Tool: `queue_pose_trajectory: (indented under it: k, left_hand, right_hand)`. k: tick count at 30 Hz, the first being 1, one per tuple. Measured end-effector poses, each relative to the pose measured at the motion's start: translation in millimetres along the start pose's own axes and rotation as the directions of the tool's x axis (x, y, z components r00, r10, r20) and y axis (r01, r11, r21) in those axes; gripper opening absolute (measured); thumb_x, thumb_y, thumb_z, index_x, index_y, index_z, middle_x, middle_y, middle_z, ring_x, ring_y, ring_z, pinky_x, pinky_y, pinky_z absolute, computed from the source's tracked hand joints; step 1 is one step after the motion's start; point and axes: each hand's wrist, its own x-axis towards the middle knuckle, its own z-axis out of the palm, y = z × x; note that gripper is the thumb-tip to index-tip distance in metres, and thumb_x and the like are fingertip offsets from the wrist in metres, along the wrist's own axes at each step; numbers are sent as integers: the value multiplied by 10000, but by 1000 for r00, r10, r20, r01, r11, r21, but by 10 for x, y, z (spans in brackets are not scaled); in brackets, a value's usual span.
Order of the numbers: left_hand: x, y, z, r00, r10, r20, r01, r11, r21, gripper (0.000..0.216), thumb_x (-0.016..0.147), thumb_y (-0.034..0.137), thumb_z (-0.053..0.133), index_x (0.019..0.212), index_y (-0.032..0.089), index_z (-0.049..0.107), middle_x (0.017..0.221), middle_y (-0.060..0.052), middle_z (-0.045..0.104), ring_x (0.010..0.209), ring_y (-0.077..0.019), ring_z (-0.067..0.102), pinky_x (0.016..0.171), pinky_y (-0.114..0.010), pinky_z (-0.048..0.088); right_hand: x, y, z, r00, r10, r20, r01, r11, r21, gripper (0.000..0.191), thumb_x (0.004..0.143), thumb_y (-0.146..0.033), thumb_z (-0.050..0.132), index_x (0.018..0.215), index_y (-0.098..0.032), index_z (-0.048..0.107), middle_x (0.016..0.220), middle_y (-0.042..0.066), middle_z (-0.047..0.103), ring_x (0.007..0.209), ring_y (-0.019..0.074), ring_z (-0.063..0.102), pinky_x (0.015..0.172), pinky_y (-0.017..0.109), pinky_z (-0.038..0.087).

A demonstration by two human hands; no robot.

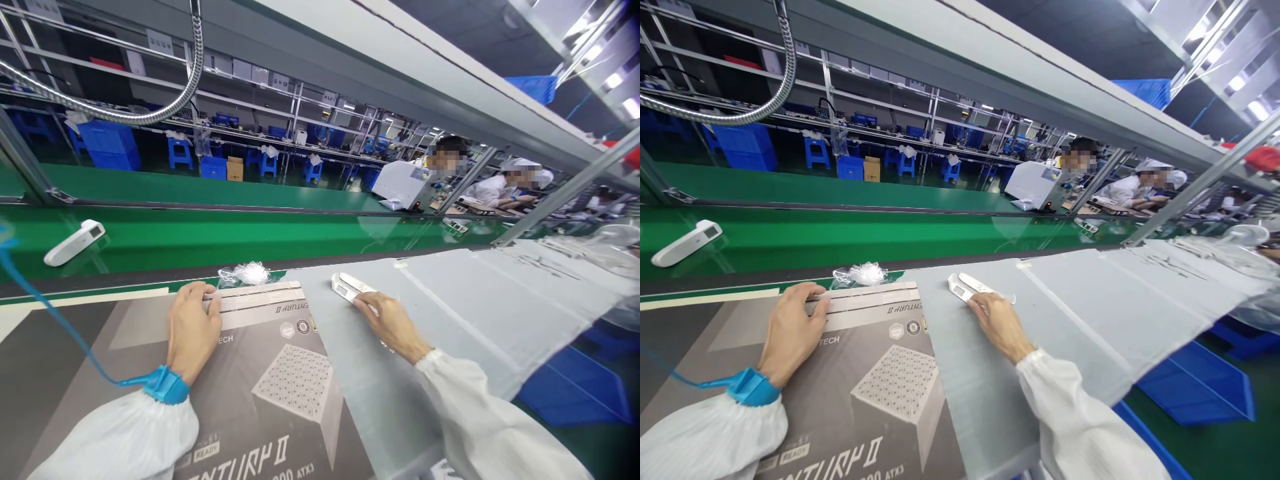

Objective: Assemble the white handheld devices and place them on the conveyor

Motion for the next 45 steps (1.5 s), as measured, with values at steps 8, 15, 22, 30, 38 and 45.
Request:
queue_pose_trajectory:
  k: [8, 15, 22, 30, 38, 45]
  left_hand:
    - [-1, -3, -9, 1000, -6, 11, 6, 1000, -18, 314, 829, 368, 443, 960, 152, 631, 1092, -161, 653, 1123, -340, 589, 1035, -512, 451]
    - [-3, -18, 10, 1000, -9, 8, 9, 1000, -10, 312, 836, 355, 444, 980, 152, 632, 1105, -149, 646, 1115, -324, 593, 1046, -491, 449]
    - [2, -30, 24, 1000, -15, 10, 15, 1000, -2, 332, 811, 362, 456, 979, 149, 647, 1102, -143, 653, 1109, -316, 602, 1043, -481, 459]
    - [7, -22, 30, 1000, -23, 10, 23, 1000, 4, 370, 809, 378, 433, 990, 144, 657, 1110, -147, 656, 1109, -321, 605, 1048, -486, 454]
    - [10, -5, 18, 1000, -22, 12, 22, 1000, -19, 363, 803, 380, 439, 972, 140, 653, 1099, -156, 655, 1110, -322, 602, 1025, -489, 471]
    - [8, -9, 19, 1000, -10, -2, 10, 1000, -18, 346, 810, 373, 441, 964, 143, 649, 1099, -156, 653, 1106, -323, 605, 1029, -490, 469]
  right_hand:
    - [583, 402, -197, 973, 168, 156, -133, 968, -215, 239, 816, -318, 691, 1011, -190, 740, 1003, 97, 743, 887, 219, 666, 747, 288, 448]
    - [872, 495, -448, 959, 92, 269, 21, 922, -387, 240, 912, -264, 552, 1066, -198, 724, 938, 94, 743, 822, 216, 653, 731, 305, 415]
    - [1103, 328, -723, 875, -152, 460, 380, 805, -456, 277, 835, -53, 549, 760, -232, 746, 976, 77, 736, 1122, 263, 575, 1100, 521, 184]
    - [991, 159, -443, 902, -148, 405, 318, 863, -394, 299, 915, -119, 498, 1049, -249, 732, 1353, 77, 613, 1297, 243, 483, 1057, 411, 326]
    - [871, 354, -240, 918, 198, 342, -100, 954, -282, 318, 865, -394, 651, 1086, -172, 703, 1018, 113, 745, 886, 214, 700, 728, 269, 507]
    - [738, 304, -379, 911, 16, 413, 3, 999, -44, 216, 798, -228, 683, 1011, -220, 720, 1020, 24, 752, 874, 170, 691, 824, 249, 507]
